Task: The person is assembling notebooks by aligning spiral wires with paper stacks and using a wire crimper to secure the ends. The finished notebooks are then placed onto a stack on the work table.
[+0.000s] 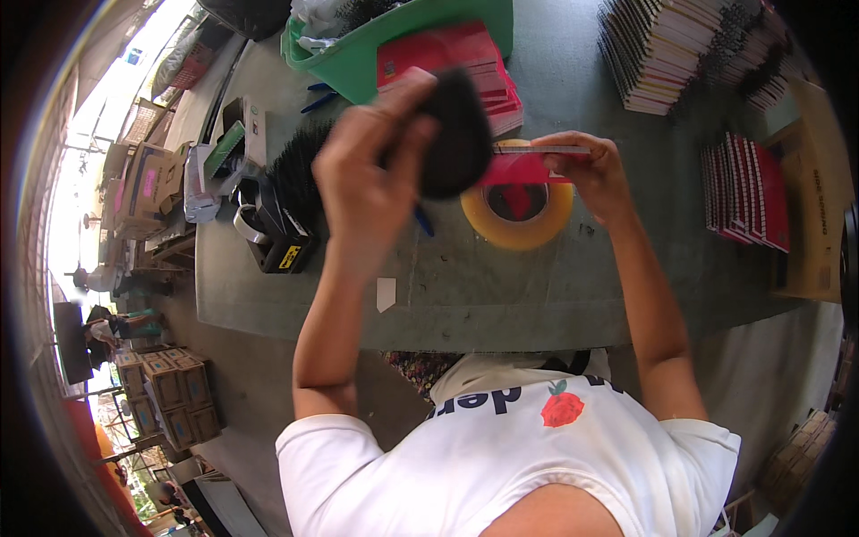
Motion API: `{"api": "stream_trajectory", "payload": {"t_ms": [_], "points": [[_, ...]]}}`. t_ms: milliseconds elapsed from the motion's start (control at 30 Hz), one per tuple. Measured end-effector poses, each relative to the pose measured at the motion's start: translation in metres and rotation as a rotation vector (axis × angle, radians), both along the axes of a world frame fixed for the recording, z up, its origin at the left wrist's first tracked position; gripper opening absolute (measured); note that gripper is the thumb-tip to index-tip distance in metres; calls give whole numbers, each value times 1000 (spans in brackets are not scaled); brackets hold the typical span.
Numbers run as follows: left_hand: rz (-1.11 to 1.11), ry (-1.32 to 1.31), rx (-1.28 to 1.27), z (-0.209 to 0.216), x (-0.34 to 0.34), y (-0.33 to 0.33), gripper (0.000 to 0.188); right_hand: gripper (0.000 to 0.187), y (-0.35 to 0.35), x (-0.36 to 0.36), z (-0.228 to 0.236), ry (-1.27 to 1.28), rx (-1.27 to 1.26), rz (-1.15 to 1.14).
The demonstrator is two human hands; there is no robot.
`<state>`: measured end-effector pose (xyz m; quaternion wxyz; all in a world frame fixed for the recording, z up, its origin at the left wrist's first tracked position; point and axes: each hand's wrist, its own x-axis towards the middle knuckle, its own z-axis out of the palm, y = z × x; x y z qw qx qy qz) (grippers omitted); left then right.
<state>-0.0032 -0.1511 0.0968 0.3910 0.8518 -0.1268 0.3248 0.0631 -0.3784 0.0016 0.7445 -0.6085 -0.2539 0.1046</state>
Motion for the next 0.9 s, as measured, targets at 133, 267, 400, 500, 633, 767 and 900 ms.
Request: {"api": "stream_trajectory", "payload": {"t_ms": [133,267,400,500,633,767,900], "points": [[-217,273,238,-21,-15,-28,33,18,5,-3,6,100,-14,-11],[-56,127,37,0,1,-9,38,21,2,-2,2,56,28,35],[-239,301,248,-22,-15,-29,42,25,-1,0,2,18,33,3],[-107,150,35,-7,0,-21,38,27,-1,-3,-1,38,-32,10],[-214,167,198,-18,-1,-31,32,26,-7,-3,6,147,-180,15],[-208,58,184,-15,4,-34,33,24,-8,-5,6,140,-222,18],[-247,138,133,-16,1,-43,35,26,-12,-3,5,-2,-195,13]]}}
